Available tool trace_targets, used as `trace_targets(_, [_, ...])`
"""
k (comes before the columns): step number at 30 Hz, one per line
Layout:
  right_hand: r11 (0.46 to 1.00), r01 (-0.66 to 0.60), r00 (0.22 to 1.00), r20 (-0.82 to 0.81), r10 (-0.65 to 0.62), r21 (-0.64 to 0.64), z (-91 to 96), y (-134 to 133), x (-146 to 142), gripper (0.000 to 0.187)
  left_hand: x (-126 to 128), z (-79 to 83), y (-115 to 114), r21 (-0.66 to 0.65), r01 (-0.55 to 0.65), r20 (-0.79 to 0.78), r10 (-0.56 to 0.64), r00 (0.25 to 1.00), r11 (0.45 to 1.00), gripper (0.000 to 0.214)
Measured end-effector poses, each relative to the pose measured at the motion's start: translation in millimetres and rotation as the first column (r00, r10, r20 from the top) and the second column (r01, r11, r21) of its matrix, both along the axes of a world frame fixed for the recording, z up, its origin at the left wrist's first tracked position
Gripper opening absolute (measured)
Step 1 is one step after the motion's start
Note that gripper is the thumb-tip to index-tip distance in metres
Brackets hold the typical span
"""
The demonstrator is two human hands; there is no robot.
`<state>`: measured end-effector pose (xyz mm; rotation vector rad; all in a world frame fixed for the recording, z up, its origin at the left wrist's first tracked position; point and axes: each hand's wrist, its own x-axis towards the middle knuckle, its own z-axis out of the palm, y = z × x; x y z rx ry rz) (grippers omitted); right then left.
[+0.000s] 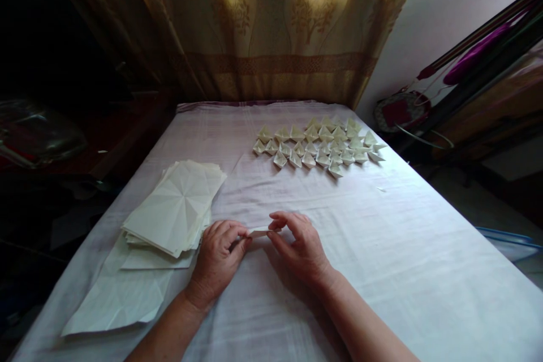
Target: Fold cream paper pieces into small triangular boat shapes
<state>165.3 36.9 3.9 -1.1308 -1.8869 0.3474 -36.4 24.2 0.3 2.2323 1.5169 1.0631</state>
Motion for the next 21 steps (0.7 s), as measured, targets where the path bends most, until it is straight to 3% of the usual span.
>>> trace_targets(6, [0.981,0.113,0.992,-0.065,-0.104,0.156,6.6,0,0,0.016,-3,-2.8,1,0.062,-0.101,0.114,0.094,0.989,0.993,0.010])
trace_targets(10, [0.961,0.117,0.993,-0.015,-0.117,0.250,11.8,-2,-1,0.011,-3,-4.7,1,0.013,-0.115,0.181,0.111,0.977,0.993,0.015])
trace_targets(21, [0.954,0.088,0.993,0.052,-0.107,0.287,8.3,-3,-1,0.018,-1,-0.3,2,-0.023,-0.060,0.193,0.063,0.979,0.998,0.018])
